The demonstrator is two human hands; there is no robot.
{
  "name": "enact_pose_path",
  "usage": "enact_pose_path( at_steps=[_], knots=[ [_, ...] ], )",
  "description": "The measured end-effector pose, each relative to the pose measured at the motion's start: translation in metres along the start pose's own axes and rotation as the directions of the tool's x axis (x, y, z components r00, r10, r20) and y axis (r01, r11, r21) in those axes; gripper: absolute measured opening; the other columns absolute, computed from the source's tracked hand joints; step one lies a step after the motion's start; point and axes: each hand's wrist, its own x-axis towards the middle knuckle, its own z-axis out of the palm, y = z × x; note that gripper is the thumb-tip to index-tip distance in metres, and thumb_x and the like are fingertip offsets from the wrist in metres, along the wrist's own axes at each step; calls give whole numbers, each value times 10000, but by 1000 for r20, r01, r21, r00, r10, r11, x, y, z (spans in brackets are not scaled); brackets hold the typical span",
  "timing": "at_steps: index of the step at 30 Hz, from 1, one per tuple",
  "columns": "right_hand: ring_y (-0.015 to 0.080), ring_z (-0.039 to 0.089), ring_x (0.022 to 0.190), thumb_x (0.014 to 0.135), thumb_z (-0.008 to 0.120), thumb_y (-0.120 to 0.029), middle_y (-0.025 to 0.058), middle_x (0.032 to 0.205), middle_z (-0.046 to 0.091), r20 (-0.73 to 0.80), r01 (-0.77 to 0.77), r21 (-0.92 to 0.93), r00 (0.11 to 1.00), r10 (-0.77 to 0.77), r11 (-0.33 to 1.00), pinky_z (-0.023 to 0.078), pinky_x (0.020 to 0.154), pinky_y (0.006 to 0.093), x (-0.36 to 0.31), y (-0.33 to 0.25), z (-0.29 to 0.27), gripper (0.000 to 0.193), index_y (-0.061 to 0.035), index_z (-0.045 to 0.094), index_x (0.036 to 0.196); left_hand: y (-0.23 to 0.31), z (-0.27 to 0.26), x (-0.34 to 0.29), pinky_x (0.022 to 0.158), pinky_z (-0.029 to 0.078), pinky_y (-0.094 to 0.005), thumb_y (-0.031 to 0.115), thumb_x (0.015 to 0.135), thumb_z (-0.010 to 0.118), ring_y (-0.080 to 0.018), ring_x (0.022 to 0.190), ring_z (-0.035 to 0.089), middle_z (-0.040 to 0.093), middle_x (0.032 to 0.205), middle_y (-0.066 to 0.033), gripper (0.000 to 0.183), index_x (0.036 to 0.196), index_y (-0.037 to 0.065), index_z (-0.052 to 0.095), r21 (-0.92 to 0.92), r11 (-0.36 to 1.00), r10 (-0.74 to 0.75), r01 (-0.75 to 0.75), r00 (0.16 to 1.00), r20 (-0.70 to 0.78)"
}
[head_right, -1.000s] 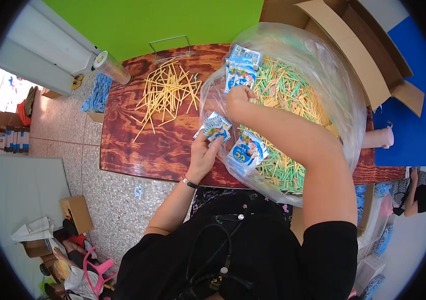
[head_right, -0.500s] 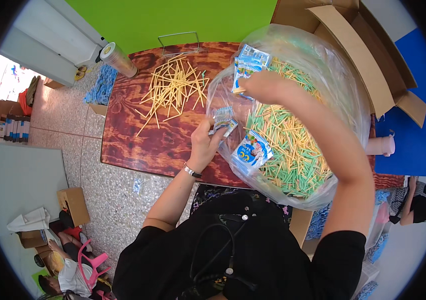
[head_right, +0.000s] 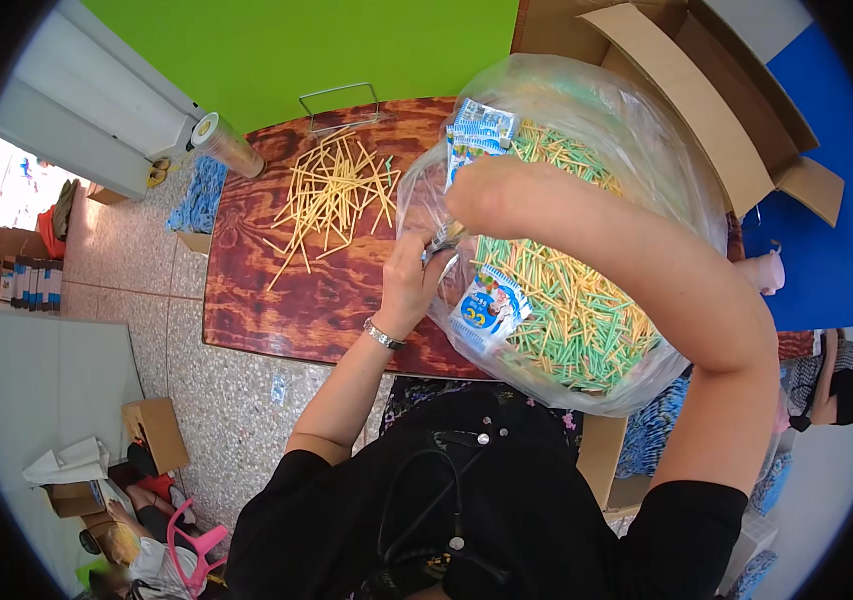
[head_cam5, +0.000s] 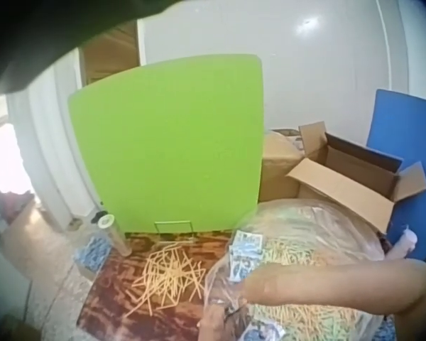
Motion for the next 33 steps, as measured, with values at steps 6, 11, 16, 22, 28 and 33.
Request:
enact_pose_path(
  at_steps=[6, 11, 16, 22, 28, 33],
  knots=[
    [350, 639, 936, 772, 722, -149, 174, 902, 667, -445, 300, 220, 878, -178, 928, 509, 819, 436, -31, 31, 4, 347, -3, 614, 1068, -3, 8, 11, 682, 505, -338, 39, 792, 730, -216, 849, 624, 615, 896, -114, 277, 1012, -11, 569, -307, 924, -200, 230, 972, 126],
    [357, 643, 817, 784, 714, -143, 150, 880, 655, -667, 389, 329, 740, -80, 860, 514, 716, 429, 5, 49, 56, 361, -50, 595, 1111, 2, 32, 31, 691, 527, -303, 57, 806, 726, -110, 886, 609, 656, 966, -92, 295, 1055, 4, 578, -775, 503, -353, 383, 909, 221],
    [352, 642, 901, 831, 658, -178, 140, 947, 674, -688, 167, 443, 693, 214, 881, 512, 770, 456, 69, 60, 117, 284, -141, 609, 1108, -65, 45, 50, 655, 523, -315, 107, 829, 702, -155, 729, 657, 665, 822, -67, 317, 1095, 4, 564, -97, 926, -315, 365, 888, 334],
    [357, 644, 925, 845, 653, -210, 144, 971, 671, -503, -90, 650, 693, 516, 754, 521, 762, 469, 106, 75, 149, 271, -155, 605, 1107, -48, 68, 59, 769, 489, -406, 124, 792, 680, -329, 923, 613, 633, 973, -141, 247, 1016, 54, 606, 207, 978, -10, -29, 983, 182],
    [358, 640, 870, 856, 630, -300, 147, 957, 636, -618, 77, 505, 727, 298, 860, 526, 720, 460, 66, 42, 156, 212, -123, 639, 972, -88, 85, 54, 805, 491, -429, 98, 790, 643, -365, 938, 599, 619, 984, -180, 233, 1009, 22, 618, 159, 987, -59, -1, 927, 370],
    [325, 637, 898, 789, 696, -362, 125, 913, 626, -389, -67, 374, 894, 222, 925, 530, 705, 443, 11, -7, 182, 309, -80, 643, 904, -73, 89, 60, 815, 495, -447, 100, 774, 668, -381, 939, 598, 618, 996, -204, 267, 1025, 17, 628, 161, 987, -75, 14, 923, 376]
  ],
)
